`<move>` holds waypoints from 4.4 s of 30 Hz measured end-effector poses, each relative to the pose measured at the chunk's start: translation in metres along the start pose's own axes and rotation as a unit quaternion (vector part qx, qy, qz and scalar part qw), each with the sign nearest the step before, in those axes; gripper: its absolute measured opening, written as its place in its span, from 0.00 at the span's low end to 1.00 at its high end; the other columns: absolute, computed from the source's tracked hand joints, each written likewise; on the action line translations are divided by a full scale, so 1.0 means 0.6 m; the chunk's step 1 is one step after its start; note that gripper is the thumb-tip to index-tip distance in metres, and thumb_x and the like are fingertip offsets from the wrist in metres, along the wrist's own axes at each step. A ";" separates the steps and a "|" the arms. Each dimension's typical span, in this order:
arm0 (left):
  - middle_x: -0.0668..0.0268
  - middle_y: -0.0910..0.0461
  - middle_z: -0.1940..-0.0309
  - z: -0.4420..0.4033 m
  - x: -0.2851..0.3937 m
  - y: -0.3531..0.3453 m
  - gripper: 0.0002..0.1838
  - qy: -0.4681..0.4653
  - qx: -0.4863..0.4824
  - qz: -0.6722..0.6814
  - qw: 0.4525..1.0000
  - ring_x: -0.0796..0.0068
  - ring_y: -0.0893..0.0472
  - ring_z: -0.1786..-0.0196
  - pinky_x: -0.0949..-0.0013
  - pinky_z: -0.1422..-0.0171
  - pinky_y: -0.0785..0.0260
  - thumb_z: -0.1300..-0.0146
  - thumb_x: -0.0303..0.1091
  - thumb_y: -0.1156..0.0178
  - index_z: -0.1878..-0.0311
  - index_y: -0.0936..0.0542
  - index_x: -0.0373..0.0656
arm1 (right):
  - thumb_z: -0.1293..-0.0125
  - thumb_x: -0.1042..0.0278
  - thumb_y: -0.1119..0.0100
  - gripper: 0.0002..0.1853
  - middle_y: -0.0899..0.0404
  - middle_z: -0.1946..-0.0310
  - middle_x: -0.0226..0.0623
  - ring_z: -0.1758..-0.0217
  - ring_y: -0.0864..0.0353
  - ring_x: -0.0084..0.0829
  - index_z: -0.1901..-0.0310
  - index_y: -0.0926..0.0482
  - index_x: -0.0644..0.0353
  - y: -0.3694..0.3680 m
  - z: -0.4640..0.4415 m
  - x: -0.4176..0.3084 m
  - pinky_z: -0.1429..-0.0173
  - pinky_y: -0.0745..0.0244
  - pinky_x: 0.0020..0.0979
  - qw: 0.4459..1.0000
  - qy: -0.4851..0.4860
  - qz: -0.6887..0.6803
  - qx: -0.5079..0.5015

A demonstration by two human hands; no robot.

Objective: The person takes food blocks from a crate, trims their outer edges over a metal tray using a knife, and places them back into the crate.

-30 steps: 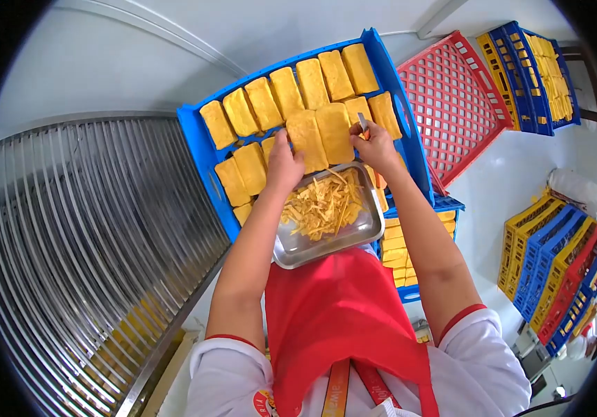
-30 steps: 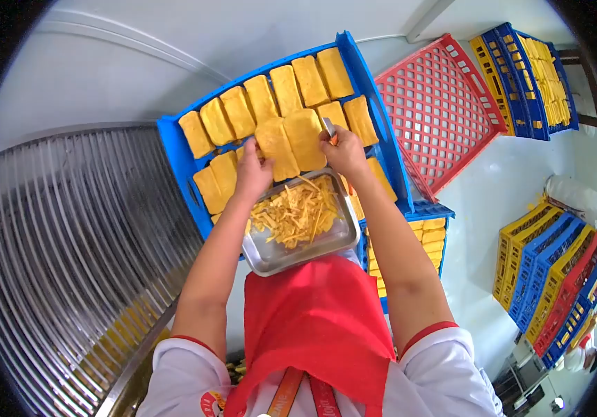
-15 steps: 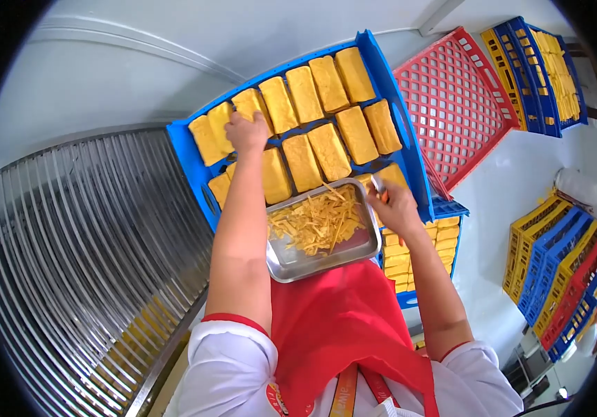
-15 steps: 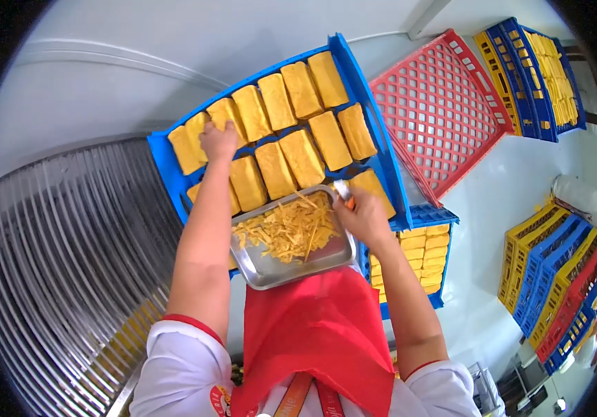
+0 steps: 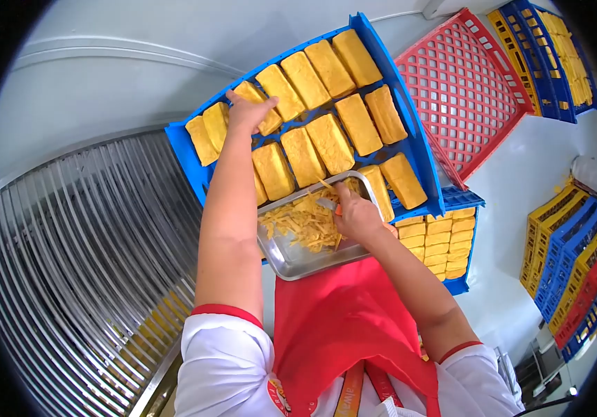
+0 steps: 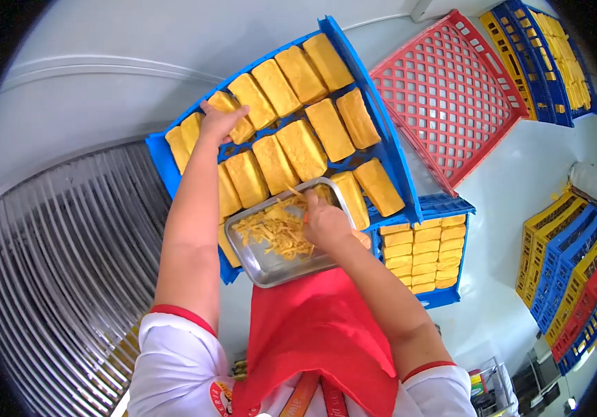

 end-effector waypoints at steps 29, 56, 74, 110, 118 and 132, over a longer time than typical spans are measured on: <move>0.45 0.51 0.25 0.078 0.004 0.018 0.76 -0.027 0.121 -0.098 0.987 0.45 0.43 0.25 0.39 0.25 0.46 0.63 0.45 0.19 0.20 0.68 0.61 | 0.32 0.55 0.44 0.29 0.18 0.57 0.60 0.54 0.18 0.59 0.36 0.33 0.65 0.041 0.175 0.031 0.50 0.23 0.51 0.990 -0.080 -0.107 -0.034; 0.43 0.49 0.26 0.703 -0.198 0.174 0.79 -0.521 0.059 0.148 0.839 0.41 0.46 0.24 0.51 0.21 0.51 0.69 0.46 0.17 0.22 0.66 0.35 | 0.58 0.22 0.32 0.45 0.17 0.70 0.52 0.62 0.15 0.55 0.63 0.21 0.67 0.146 0.319 -0.361 0.54 0.22 0.47 0.958 0.240 0.074 -0.141; 0.46 0.43 0.30 0.704 -0.218 0.183 0.77 -0.517 0.145 -0.016 0.844 0.41 0.41 0.28 0.50 0.22 0.49 0.70 0.41 0.18 0.22 0.63 0.37 | 0.35 0.23 0.57 0.44 0.17 0.69 0.57 0.60 0.17 0.55 0.66 0.17 0.67 0.099 0.292 -0.292 0.52 0.25 0.47 0.965 0.108 0.017 -0.238; 0.60 0.45 0.24 0.716 -0.204 0.184 0.79 -0.434 -0.195 0.298 0.828 0.66 0.43 0.22 0.63 0.21 0.52 0.76 0.32 0.17 0.20 0.62 0.38 | 0.41 0.18 0.51 0.46 0.25 0.77 0.36 0.70 0.26 0.30 0.63 0.21 0.68 0.131 0.274 -0.344 0.65 0.31 0.37 0.944 0.206 -0.112 -0.231; 0.51 0.39 0.31 0.742 -0.188 0.226 0.66 -0.503 0.090 0.070 0.856 0.46 0.37 0.29 0.47 0.24 0.50 0.67 0.40 0.21 0.24 0.49 0.36 | 0.36 0.24 0.51 0.43 0.19 0.71 0.51 0.64 0.18 0.46 0.65 0.19 0.69 0.148 0.273 -0.329 0.56 0.25 0.42 0.966 0.119 -0.113 -0.199; 0.60 0.33 0.34 0.763 -0.186 0.206 0.51 -0.523 0.218 -0.137 0.813 0.53 0.34 0.30 0.39 0.28 0.51 0.58 0.34 0.27 0.28 0.39 0.43 | 0.62 0.20 0.29 0.48 0.18 0.70 0.49 0.63 0.16 0.44 0.64 0.20 0.70 0.124 0.255 -0.320 0.56 0.23 0.41 0.981 0.072 -0.056 -0.172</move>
Point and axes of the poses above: each hand's wrist, its own z-axis away from the middle knuckle, its own y-axis out of the back of the hand, x = y × z, the point moved 9 cm from there along -z, towards the middle knuckle
